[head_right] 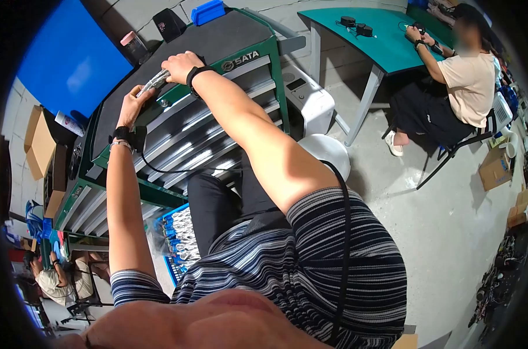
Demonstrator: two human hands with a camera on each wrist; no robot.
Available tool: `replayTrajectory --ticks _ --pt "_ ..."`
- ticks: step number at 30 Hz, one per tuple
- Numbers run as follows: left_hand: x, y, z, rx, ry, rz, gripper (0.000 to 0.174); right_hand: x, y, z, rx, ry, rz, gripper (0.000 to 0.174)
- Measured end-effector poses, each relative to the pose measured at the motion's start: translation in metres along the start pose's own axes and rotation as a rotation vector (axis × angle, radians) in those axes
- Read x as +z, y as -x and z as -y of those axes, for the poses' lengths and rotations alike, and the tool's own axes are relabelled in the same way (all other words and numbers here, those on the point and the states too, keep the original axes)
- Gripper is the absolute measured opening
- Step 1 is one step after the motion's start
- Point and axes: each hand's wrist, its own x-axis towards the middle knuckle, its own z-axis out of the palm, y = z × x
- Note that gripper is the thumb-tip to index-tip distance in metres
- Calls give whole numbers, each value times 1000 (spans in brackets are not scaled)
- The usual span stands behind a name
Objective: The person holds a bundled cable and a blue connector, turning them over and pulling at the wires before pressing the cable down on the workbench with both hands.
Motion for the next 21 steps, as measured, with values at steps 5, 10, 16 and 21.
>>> replayTrajectory --ticks 5,10,16,21 --pt "18 2 1 212 -220 -407 50 -2 -3 0 57 14 45 36" --pt "33 14 -11 268 -697 -486 35 4 -5 -2 49 71 34 36" --pt "18 11 -31 57 -804 -199 36 -6 -1 -1 16 -29 41 34" --pt "13 -2 0 172 -727 -286 37 11 -7 -7 -36 115 -7 35"
